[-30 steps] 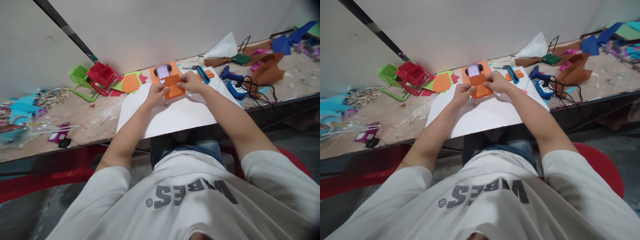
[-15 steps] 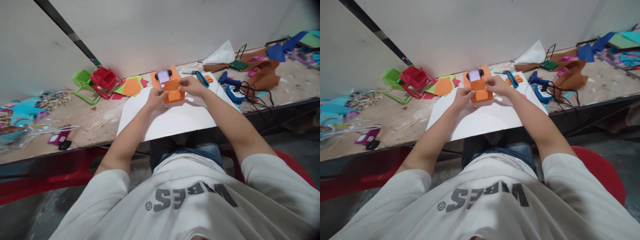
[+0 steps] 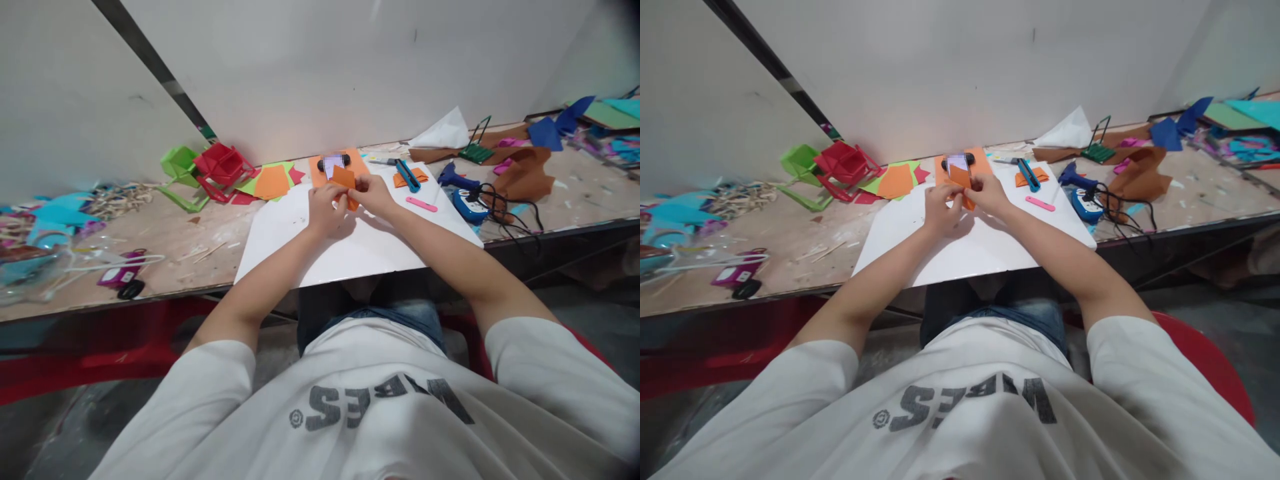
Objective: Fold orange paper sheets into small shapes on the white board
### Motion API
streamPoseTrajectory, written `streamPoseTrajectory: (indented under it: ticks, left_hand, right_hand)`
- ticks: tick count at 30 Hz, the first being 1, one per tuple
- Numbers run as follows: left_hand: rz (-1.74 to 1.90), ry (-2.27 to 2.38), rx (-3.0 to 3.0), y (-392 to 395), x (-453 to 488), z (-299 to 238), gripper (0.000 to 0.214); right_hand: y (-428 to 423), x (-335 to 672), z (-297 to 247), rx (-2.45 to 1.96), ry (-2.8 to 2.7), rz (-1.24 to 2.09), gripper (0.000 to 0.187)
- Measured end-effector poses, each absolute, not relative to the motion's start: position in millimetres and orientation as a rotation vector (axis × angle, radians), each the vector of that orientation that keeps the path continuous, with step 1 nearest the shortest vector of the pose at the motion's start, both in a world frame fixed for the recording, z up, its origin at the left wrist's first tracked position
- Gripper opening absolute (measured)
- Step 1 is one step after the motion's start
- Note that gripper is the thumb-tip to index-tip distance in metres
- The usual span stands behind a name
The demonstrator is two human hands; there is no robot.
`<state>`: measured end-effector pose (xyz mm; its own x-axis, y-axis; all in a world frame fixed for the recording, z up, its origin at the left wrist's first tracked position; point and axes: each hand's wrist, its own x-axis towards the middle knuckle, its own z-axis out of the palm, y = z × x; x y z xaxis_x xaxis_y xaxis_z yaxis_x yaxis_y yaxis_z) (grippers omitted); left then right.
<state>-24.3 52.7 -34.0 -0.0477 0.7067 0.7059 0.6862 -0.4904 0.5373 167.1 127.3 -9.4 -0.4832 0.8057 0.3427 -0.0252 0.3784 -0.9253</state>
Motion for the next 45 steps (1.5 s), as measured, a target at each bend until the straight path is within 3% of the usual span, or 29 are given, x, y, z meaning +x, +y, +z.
streamPoseTrajectory:
  ticks: [6, 9, 13, 17, 22, 26, 32, 45]
  left_hand:
    - [1.639, 1.479, 2.135, 45, -19, -32, 0.060]
    - [1.696, 1.566, 2.089, 47, -20, -36, 0.060]
    - [1.722, 1.618, 2.070, 53, -22, -40, 0.052]
    - [1.763, 1.540, 1.907, 53, -27, -38, 0.035]
    - [1.912, 1.497, 1.687, 55, -35, -30, 0.037]
    - [1.919, 1.431, 1.471, 64, -41, -28, 0.032]
    - [1.831, 1.362, 1.348, 71, -46, -34, 0.029]
    - [1.680, 1.217, 1.249, 66, -38, -32, 0.056]
  right_hand:
    - [119, 172, -2, -0.530, -1.755, 1.321, 0.056]
    - [120, 171, -2, -0.470, -1.749, 1.360, 0.071]
    - [124, 168, -7, -0.433, -1.777, 1.379, 0.076]
    - [130, 164, -15, -0.471, -1.775, 1.375, 0.070]
    - [141, 167, -25, -0.582, -1.747, 1.100, 0.046]
    - [156, 175, -27, -0.694, -1.702, 0.881, 0.058]
    - [156, 172, -23, -0.479, -1.650, 1.282, 0.063]
    - [129, 179, -5, -0.596, -1.609, 1.376, 0.023]
